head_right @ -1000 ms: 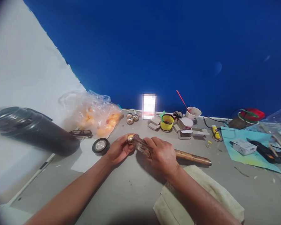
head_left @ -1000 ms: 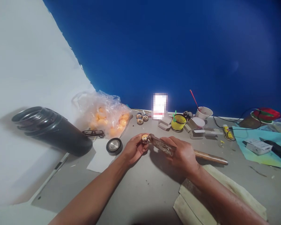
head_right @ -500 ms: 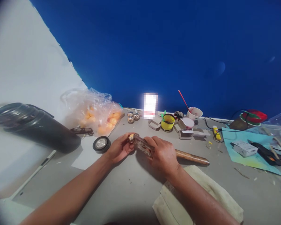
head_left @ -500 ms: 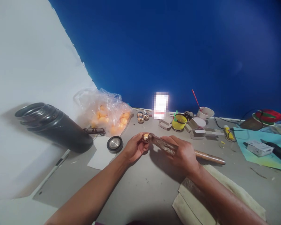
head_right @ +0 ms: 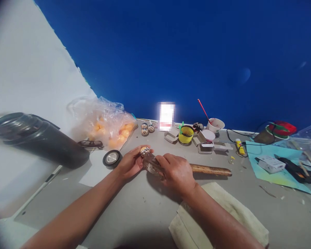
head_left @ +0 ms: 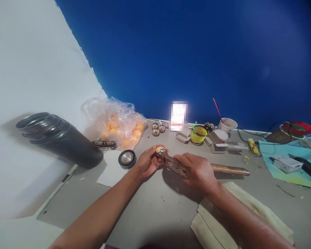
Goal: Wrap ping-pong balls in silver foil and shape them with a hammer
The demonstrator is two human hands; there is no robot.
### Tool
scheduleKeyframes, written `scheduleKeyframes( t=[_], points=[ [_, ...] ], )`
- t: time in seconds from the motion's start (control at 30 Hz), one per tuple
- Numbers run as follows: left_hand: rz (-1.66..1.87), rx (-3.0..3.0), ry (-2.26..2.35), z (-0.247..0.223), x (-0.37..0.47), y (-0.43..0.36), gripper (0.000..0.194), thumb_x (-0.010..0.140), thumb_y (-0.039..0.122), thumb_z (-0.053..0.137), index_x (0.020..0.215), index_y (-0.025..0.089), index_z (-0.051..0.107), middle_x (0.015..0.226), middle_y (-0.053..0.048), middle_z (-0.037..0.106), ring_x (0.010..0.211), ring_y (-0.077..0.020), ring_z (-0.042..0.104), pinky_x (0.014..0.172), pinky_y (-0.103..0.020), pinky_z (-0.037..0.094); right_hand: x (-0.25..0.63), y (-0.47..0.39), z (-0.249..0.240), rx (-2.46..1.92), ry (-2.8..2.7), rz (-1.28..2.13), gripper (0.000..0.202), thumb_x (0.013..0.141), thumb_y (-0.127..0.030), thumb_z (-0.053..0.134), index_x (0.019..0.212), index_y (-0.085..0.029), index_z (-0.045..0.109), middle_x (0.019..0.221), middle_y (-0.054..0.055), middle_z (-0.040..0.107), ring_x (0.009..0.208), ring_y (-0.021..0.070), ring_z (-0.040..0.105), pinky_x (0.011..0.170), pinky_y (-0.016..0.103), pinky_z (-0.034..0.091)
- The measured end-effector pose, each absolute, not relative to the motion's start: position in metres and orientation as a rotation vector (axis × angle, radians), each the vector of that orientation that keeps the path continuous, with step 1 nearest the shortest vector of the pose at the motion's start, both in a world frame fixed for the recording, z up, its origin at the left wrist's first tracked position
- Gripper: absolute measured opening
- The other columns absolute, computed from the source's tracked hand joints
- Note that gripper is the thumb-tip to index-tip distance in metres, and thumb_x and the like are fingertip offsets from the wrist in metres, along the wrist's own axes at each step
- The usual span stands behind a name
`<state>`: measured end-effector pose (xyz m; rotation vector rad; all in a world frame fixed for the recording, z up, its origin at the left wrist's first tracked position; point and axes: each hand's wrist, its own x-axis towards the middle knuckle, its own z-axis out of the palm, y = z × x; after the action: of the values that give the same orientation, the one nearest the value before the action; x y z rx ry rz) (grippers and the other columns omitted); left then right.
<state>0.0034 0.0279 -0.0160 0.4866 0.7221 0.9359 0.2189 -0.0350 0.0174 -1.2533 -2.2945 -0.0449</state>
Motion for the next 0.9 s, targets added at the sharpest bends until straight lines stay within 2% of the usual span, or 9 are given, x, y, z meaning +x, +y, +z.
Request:
scheduleKeyframes(
  t=[0.1, 0.17, 0.3, 0.43, 0.9],
  points=[
    [0.974, 0.463, 0.671, -0.013, 0.0, 0.031, 0.028, 0.093, 0.035, 0.069, 0.106, 0.01, 0.071, 0.09, -0.009, 0.07, 0.058, -0.0098, 0.053, 0.051, -0.021, 0.041, 0.217, -0.035, 0.018, -1.258, -2.332, -0.016, 0.017, 0.087, -0.03, 0.063, 0.098, -0.02, 0.071, 0.079, 0.003, 0.066, 0.064, 0.0157, 0.052, 0.06, 0.032, 0.025],
    [1.006, 0.485, 0.649, -0.012, -0.003, 0.033, 0.028, 0.092, 0.033, 0.071, 0.109, 0.011, 0.07, 0.088, -0.007, 0.067, 0.057, -0.0083, 0.05, 0.051, -0.02, 0.04, 0.214, -0.034, 0.017, -1.316, -2.358, 0.002, 0.013, 0.089, -0.028, 0.062, 0.093, -0.02, 0.071, 0.077, 0.003, 0.065, 0.064, 0.0157, 0.051, 0.06, 0.032, 0.024],
    [1.047, 0.546, 0.642, -0.01, -0.005, 0.034, 0.028, 0.089, 0.028, 0.072, 0.112, 0.012, 0.067, 0.095, -0.008, 0.067, 0.057, -0.0071, 0.048, 0.051, -0.019, 0.038, 0.207, -0.033, 0.012, -1.494, -2.367, -0.006, 0.007, 0.087, -0.02, 0.063, 0.089, -0.02, 0.07, 0.081, 0.004, 0.066, 0.068, 0.0169, 0.054, 0.063, 0.033, 0.025],
    [1.037, 0.557, 0.607, -0.009, -0.005, 0.032, 0.028, 0.088, 0.029, 0.074, 0.11, 0.012, 0.068, 0.091, -0.007, 0.066, 0.056, -0.007, 0.046, 0.051, -0.019, 0.037, 0.203, -0.03, 0.005, -1.625, -2.337, -0.007, 0.008, 0.088, -0.017, 0.064, 0.091, -0.02, 0.07, 0.087, 0.005, 0.068, 0.078, 0.019, 0.058, 0.065, 0.033, 0.027],
    [1.018, 0.596, 0.571, -0.005, -0.002, 0.029, 0.033, 0.083, 0.029, 0.08, 0.108, 0.009, 0.071, 0.091, -0.01, 0.068, 0.059, -0.0088, 0.049, 0.053, -0.021, 0.04, 0.202, -0.026, 0.01, -1.665, -2.457, 0.106, 0.003, 0.093, -0.021, 0.068, 0.094, -0.019, 0.07, 0.093, 0.007, 0.071, 0.086, 0.0211, 0.06, 0.069, 0.034, 0.03]
  ],
)
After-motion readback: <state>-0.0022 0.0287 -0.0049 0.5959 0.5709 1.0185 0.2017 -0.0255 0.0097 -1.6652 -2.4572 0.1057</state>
